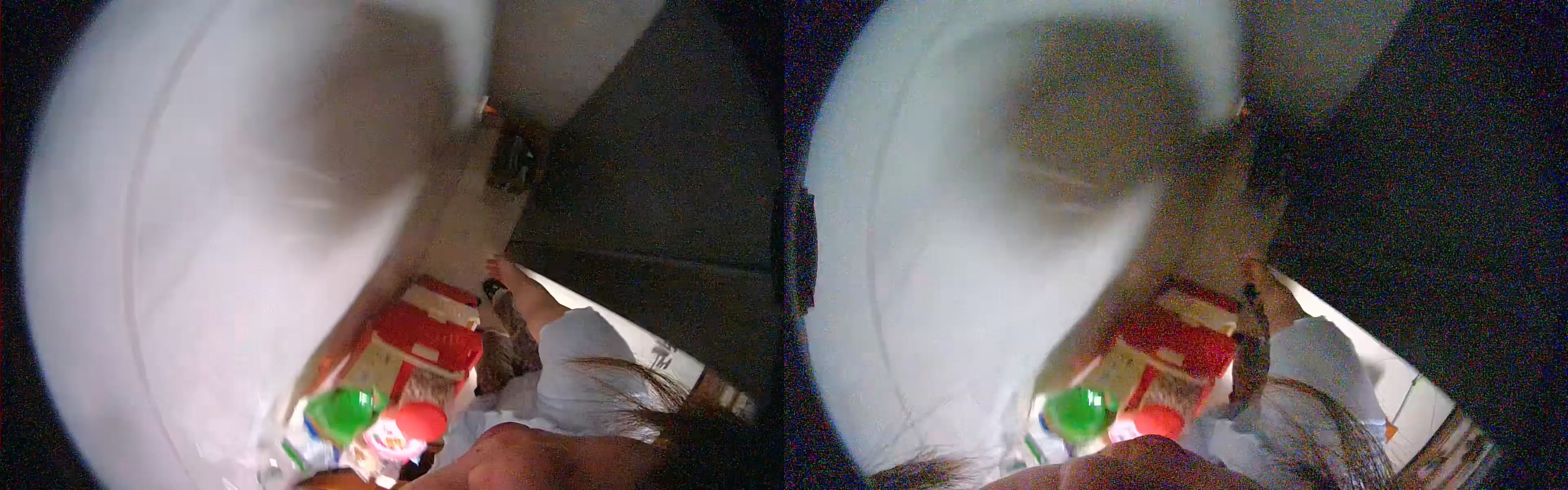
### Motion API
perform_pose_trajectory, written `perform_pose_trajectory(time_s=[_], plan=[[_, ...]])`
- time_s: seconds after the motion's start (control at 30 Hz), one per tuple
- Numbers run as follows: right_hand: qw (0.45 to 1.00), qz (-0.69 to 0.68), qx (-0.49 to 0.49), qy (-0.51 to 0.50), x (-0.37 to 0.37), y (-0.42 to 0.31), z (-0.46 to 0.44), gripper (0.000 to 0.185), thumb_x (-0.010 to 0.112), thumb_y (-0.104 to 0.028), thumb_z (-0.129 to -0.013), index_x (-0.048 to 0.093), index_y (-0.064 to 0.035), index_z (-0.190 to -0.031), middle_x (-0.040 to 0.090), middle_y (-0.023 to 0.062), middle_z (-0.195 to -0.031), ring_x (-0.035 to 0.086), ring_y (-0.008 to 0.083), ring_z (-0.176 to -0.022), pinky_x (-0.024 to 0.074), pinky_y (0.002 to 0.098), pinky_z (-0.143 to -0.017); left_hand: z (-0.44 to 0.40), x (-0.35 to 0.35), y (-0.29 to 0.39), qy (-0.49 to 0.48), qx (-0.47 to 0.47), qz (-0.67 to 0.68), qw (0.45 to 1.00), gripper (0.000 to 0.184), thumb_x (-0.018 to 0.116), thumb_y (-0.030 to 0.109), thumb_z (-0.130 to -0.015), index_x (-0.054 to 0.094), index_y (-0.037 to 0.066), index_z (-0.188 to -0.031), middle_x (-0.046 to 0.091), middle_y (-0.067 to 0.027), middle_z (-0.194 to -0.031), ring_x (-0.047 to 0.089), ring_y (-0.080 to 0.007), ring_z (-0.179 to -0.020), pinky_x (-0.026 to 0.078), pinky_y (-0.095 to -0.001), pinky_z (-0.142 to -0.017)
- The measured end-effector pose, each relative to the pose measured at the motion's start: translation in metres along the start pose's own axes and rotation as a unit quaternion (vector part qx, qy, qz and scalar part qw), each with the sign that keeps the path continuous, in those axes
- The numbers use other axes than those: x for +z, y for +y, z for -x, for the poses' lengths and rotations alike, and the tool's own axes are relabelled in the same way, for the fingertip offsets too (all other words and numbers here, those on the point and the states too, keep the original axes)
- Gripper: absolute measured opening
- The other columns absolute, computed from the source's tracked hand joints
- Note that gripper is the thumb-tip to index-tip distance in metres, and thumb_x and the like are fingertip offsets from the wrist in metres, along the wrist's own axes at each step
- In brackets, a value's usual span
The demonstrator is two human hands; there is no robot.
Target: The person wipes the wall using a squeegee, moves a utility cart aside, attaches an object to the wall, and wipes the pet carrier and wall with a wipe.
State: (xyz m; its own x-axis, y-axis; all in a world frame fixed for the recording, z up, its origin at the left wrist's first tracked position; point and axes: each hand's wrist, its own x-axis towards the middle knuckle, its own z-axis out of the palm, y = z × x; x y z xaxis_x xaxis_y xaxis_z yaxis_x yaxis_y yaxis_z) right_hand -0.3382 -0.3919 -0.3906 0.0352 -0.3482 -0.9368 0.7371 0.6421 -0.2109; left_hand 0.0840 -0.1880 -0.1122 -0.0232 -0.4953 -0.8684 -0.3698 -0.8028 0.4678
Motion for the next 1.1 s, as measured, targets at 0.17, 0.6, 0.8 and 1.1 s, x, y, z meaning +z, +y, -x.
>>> perform_pose_trajectory(time_s=[0.17,0.6,0.8,1.1], plan=[[0.996,0.071,-0.018,-0.054,-0.105,0.085,0.136,0.014,0.049,-0.022,-0.077,0.052,-0.0100,-0.082,0.055,0.0057,-0.072,0.052,0.0205,-0.059,0.0447,0.0311,-0.055,0.122,0.046,-0.080,0.070,0.001,0.091,0.993,0.022,0.047,0.024,-0.081,0.057,0.008,-0.092,0.057,-0.0003,-0.074,0.048,-0.0096,-0.061,0.040,-0.0232,-0.054],[0.574,0.778,0.146,-0.207,-0.017,0.104,0.343,0.010,0.047,-0.017,-0.079,0.046,-0.0113,-0.087,0.046,0.0030,-0.066,0.045,0.0140,-0.056,0.0401,0.0268,-0.048,0.390,0.251,-0.150,0.572,-0.012,0.460,0.679,0.023,0.051,0.019,-0.079,0.056,0.001,-0.094,0.060,-0.0044,-0.075,0.055,-0.0102,-0.069,0.043,-0.0237,-0.060],[0.529,0.752,0.285,-0.272,0.005,0.110,0.296,0.009,0.047,-0.020,-0.080,0.047,-0.0110,-0.078,0.045,0.0035,-0.057,0.044,0.0153,-0.046,0.0353,0.0270,-0.038,0.480,0.362,-0.204,0.696,-0.068,0.577,0.422,0.016,0.048,0.013,-0.079,0.055,0.002,-0.090,0.057,-0.0020,-0.072,0.052,-0.0089,-0.064,0.041,-0.0213,-0.056],[0.266,0.895,0.170,-0.315,0.001,0.180,0.376,0.020,0.043,-0.021,-0.080,0.042,-0.0115,-0.063,0.040,0.0030,-0.049,0.038,0.0142,-0.035,0.0288,0.0269,-0.028,0.508,0.517,-0.254,0.673,-0.094,0.719,0.146,0.011,0.046,0.010,-0.080,0.052,0.003,-0.085,0.053,-0.0038,-0.068,0.047,-0.0070,-0.054,0.036,-0.0185,-0.045]])
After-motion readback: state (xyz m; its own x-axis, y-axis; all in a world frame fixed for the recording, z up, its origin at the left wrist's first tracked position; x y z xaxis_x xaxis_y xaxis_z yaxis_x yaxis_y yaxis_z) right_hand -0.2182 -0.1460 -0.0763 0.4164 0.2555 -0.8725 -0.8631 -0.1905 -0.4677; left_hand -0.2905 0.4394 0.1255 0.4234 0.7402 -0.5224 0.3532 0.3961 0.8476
